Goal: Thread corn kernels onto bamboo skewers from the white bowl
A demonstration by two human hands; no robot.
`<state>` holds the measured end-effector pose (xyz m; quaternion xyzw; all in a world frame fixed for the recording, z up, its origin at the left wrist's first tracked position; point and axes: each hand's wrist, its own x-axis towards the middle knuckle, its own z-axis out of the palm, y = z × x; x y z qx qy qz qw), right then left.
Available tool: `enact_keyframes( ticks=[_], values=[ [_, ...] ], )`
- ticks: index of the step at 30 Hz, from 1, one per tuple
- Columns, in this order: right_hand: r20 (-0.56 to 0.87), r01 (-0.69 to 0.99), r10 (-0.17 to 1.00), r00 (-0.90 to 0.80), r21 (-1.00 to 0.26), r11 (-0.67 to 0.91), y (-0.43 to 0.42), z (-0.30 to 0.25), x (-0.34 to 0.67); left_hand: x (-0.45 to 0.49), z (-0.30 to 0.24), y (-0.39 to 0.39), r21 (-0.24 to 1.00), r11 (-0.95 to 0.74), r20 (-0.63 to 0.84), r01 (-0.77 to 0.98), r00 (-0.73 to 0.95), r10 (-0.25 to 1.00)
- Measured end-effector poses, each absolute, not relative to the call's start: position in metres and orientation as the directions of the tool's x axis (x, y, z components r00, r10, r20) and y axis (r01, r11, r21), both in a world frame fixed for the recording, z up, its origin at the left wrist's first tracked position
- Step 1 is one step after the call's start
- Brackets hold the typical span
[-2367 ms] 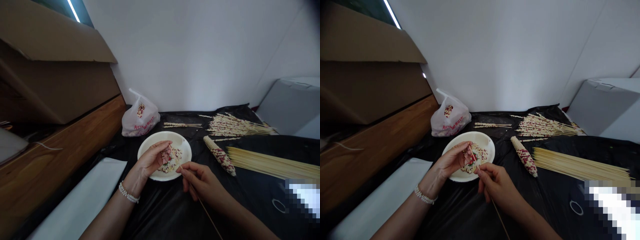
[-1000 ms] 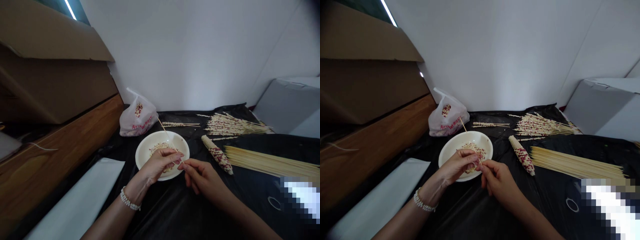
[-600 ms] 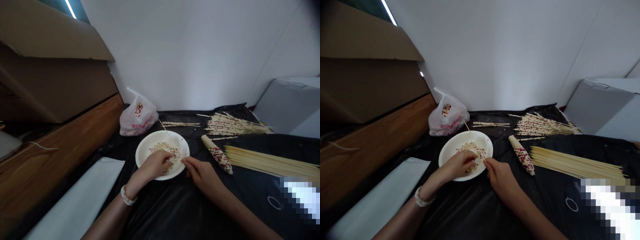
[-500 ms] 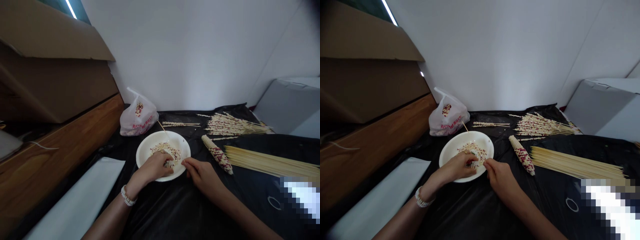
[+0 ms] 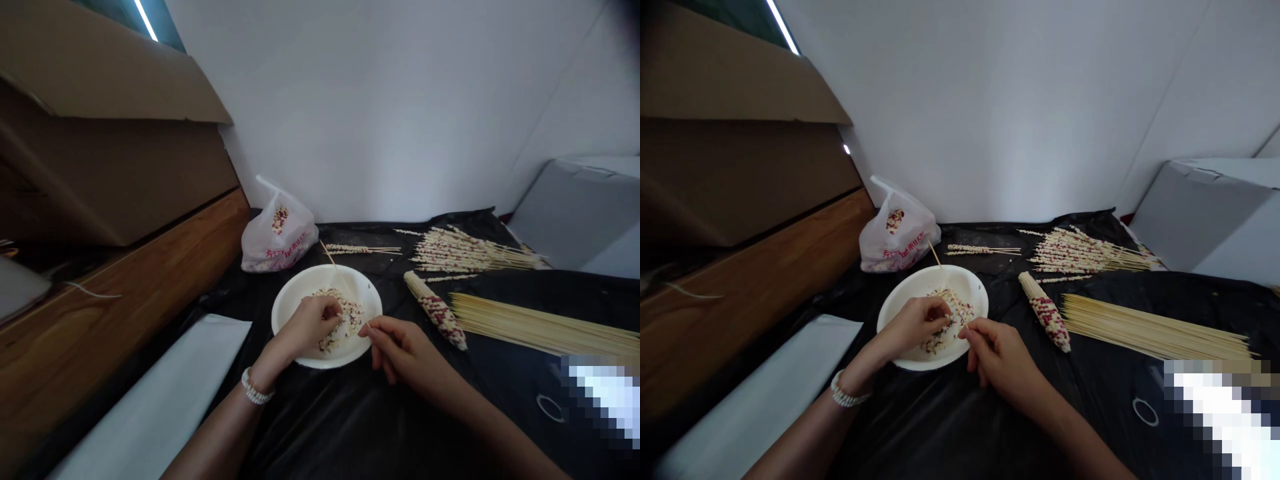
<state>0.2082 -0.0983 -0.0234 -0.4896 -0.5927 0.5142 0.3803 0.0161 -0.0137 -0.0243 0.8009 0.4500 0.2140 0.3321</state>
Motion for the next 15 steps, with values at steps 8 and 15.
enact_keyframes(
  ticks=[8, 15],
  values=[
    [-0.118, -0.143, 0.834, -0.539, -0.963, -0.229, -0.106, -0.01, 0.206, 0.015, -0.012, -0.005, 0.965, 0.238, -0.188, -0.108, 0.348, 0.918],
    [-0.186, -0.06, 0.743, -0.643, -0.955, -0.291, -0.109, -0.015, 0.201, 0.014, -0.005, -0.003, 0.769, 0.415, -0.295, -0.487, 0.305, 0.905]
  ],
)
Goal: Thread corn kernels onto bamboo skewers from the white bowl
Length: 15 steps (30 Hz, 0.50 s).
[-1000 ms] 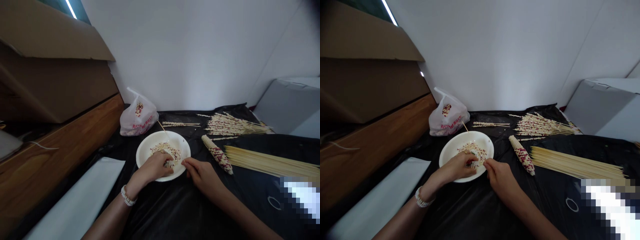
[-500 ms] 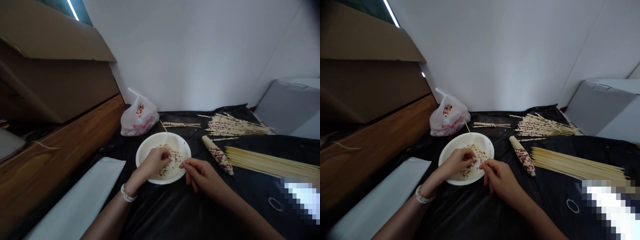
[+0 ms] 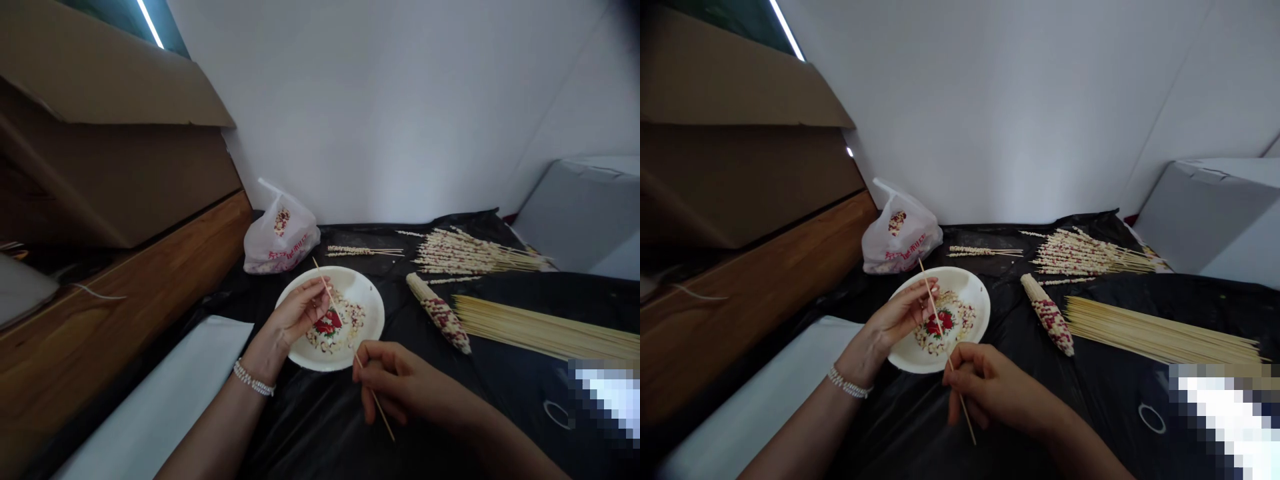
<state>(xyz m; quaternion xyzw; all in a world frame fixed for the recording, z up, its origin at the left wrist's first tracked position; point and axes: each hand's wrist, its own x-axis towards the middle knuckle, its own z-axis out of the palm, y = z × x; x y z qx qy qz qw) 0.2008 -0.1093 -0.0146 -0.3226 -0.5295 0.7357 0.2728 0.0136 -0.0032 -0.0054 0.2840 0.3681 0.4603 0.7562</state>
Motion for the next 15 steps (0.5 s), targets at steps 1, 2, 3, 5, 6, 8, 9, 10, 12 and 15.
enact_keyframes(
  ticks=[1, 2, 3, 5, 6, 8, 9, 10, 12, 15],
  values=[
    [-0.204, -0.061, 0.724, -0.659, -0.945, -0.321, -0.1101, -0.0164, 0.1997, 0.0134, -0.0055, -0.0023, 0.745, 0.424, -0.312, -0.515, 0.292, 0.904],
    [-0.218, -0.065, 0.704, -0.675, -0.934, -0.352, -0.1109, -0.0183, 0.1985, 0.0132, -0.0056, -0.0013, 0.725, 0.424, -0.322, -0.543, 0.277, 0.905],
    [-0.228, -0.071, 0.684, -0.693, -0.923, -0.378, -0.1116, -0.0202, 0.1974, 0.013, -0.0057, -0.0004, 0.708, 0.417, -0.325, -0.571, 0.261, 0.909],
    [-0.228, -0.088, 0.647, -0.728, -0.904, -0.417, -0.1129, -0.0234, 0.1954, 0.013, -0.0062, 0.001, 0.689, 0.39, -0.315, -0.611, 0.232, 0.92],
    [-0.226, -0.092, 0.632, -0.742, -0.898, -0.43, -0.1134, -0.0245, 0.1947, 0.013, -0.0065, 0.0015, 0.687, 0.375, -0.308, -0.622, 0.219, 0.926],
    [-0.23, -0.087, 0.611, -0.757, -0.892, -0.444, -0.1142, -0.0257, 0.1938, 0.013, -0.0071, 0.002, 0.69, 0.359, -0.298, -0.628, 0.205, 0.932],
    [-0.232, -0.085, 0.604, -0.763, -0.889, -0.449, -0.1145, -0.026, 0.1936, 0.0129, -0.0072, 0.002, 0.693, 0.356, -0.297, -0.627, 0.201, 0.933],
    [-0.235, -0.081, 0.598, -0.766, -0.888, -0.453, -0.1148, -0.0261, 0.1935, 0.0128, -0.0072, 0.0019, 0.696, 0.353, -0.296, -0.625, 0.199, 0.934],
    [-0.241, -0.073, 0.59, -0.77, -0.886, -0.457, -0.1152, -0.0262, 0.1935, 0.0124, -0.0067, 0.0017, 0.7, 0.35, -0.296, -0.622, 0.194, 0.935],
    [-0.244, -0.063, 0.582, -0.776, -0.888, -0.456, -0.1155, -0.0263, 0.1931, 0.012, -0.0057, 0.0014, 0.704, 0.345, -0.298, -0.62, 0.183, 0.937]
  ],
)
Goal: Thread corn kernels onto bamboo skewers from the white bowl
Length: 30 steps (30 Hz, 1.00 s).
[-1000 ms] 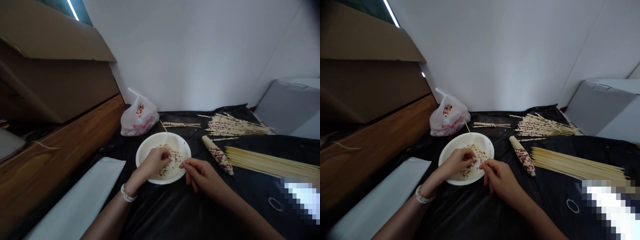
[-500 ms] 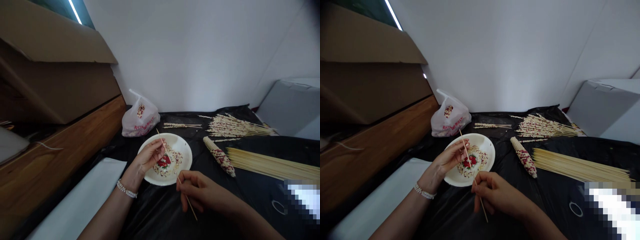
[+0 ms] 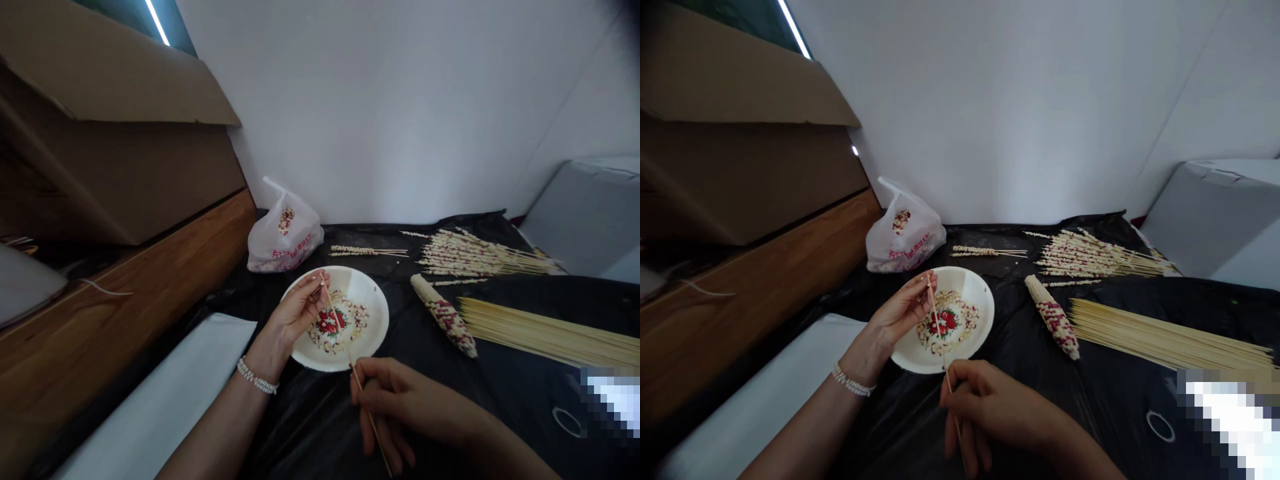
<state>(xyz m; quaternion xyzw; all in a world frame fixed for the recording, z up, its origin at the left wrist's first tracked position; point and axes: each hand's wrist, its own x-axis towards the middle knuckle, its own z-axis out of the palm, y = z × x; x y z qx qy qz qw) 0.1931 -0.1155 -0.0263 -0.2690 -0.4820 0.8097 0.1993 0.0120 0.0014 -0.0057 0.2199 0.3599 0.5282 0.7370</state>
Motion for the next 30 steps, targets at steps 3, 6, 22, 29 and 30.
enact_keyframes(
  ticks=[3, 6, 22, 29, 30],
  values=[
    [-0.248, -0.063, 0.574, -0.78, -0.882, -0.467, -0.1158, -0.0265, 0.1924, 0.012, -0.0056, 0.0012, 0.715, 0.326, -0.287, -0.619, 0.165, 0.944],
    [-0.249, -0.078, 0.578, -0.777, -0.873, -0.481, -0.1162, -0.0265, 0.1918, 0.0124, -0.0062, 0.0011, 0.727, 0.304, -0.273, -0.616, 0.147, 0.951],
    [-0.222, -0.144, 0.557, -0.8, -0.831, -0.538, -0.1159, -0.0316, 0.1936, 0.0152, -0.0108, 0.0019, 0.841, 0.128, -0.157, -0.526, -0.011, 0.988],
    [-0.213, -0.181, 0.543, -0.812, -0.793, -0.582, -0.1147, -0.034, 0.1916, 0.0152, -0.0132, 0.0024, 0.856, 0.088, -0.12, -0.51, -0.029, 0.992],
    [-0.212, -0.187, 0.545, -0.811, -0.789, -0.585, -0.1148, -0.0341, 0.1911, 0.0153, -0.0133, 0.0024, 0.859, 0.084, -0.119, -0.505, -0.037, 0.992]
  ],
)
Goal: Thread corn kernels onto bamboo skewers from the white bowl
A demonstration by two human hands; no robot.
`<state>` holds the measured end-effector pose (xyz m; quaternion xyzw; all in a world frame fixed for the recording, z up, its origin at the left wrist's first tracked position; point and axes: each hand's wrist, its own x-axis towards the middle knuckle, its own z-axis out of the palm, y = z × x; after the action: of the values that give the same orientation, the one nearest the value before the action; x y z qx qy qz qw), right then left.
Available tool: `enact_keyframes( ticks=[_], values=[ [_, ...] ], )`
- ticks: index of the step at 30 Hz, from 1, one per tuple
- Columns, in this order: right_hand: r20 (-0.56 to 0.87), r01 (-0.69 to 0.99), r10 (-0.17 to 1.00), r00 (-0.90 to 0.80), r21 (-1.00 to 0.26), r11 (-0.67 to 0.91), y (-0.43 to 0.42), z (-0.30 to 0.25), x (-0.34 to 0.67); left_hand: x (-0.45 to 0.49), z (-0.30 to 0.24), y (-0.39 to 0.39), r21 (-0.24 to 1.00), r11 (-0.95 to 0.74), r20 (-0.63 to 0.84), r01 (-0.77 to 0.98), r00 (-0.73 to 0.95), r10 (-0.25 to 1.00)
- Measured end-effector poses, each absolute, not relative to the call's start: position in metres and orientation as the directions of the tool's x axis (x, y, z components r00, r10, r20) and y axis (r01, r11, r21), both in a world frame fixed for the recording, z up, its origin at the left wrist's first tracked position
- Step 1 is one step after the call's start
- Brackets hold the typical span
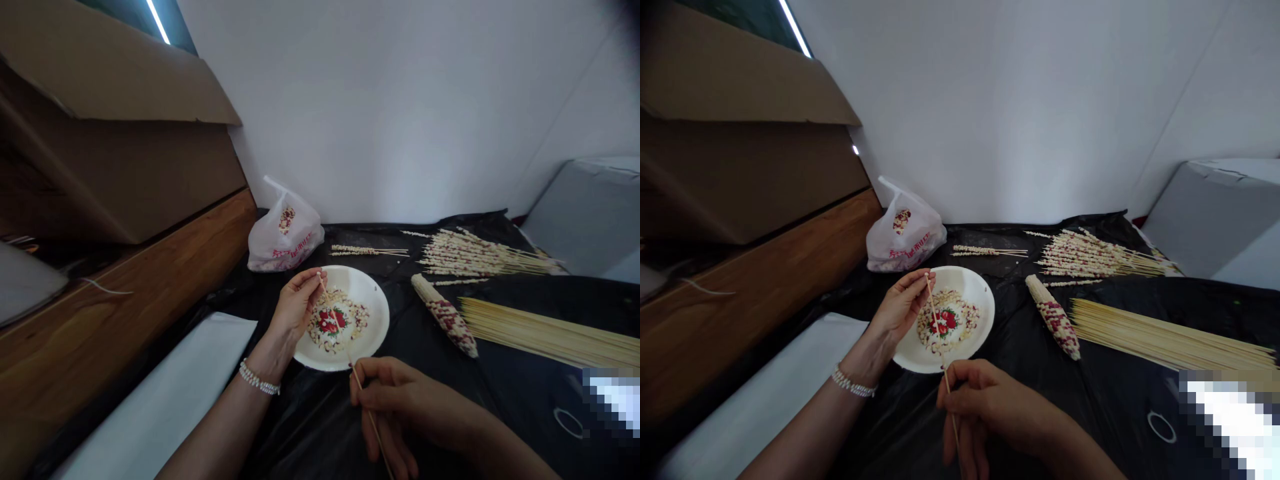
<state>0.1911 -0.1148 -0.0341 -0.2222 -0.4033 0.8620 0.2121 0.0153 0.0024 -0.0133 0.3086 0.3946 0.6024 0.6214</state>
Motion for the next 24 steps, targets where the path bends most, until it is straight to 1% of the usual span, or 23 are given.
enact_keyframes(
  ticks=[5, 9, 13, 16, 18, 24],
  values=[
    [-0.211, -0.195, 0.556, -0.804, -0.789, -0.582, -0.117, -0.032, 0.189, 0.018, -0.011, 0.001, 0.868, 0.087, -0.133, -0.489, -0.06, 0.989],
    [-0.222, -0.16, 0.602, -0.767, -0.842, -0.515, -0.119, -0.03, 0.189, 0.019, -0.008, 0.0, 0.845, 0.139, -0.183, -0.516, -0.035, 0.983],
    [-0.245, -0.109, 0.638, -0.73, -0.88, -0.462, -0.117, -0.028, 0.189, 0.015, -0.007, 0.001, 0.774, 0.211, -0.242, -0.597, 0.029, 0.97],
    [-0.251, -0.094, 0.635, -0.731, -0.884, -0.458, -0.116, -0.026, 0.189, 0.012, -0.007, 0.003, 0.671, 0.329, -0.314, -0.664, 0.147, 0.938],
    [-0.253, -0.087, 0.631, -0.733, -0.886, -0.456, -0.116, -0.025, 0.189, 0.011, -0.006, 0.004, 0.617, 0.374, -0.32, -0.692, 0.213, 0.923],
    [-0.252, -0.079, 0.63, -0.734, -0.89, -0.448, -0.117, -0.03, 0.188, 0.011, -0.003, 0.003, 0.582, 0.377, -0.322, -0.721, 0.221, 0.92]
  ],
)
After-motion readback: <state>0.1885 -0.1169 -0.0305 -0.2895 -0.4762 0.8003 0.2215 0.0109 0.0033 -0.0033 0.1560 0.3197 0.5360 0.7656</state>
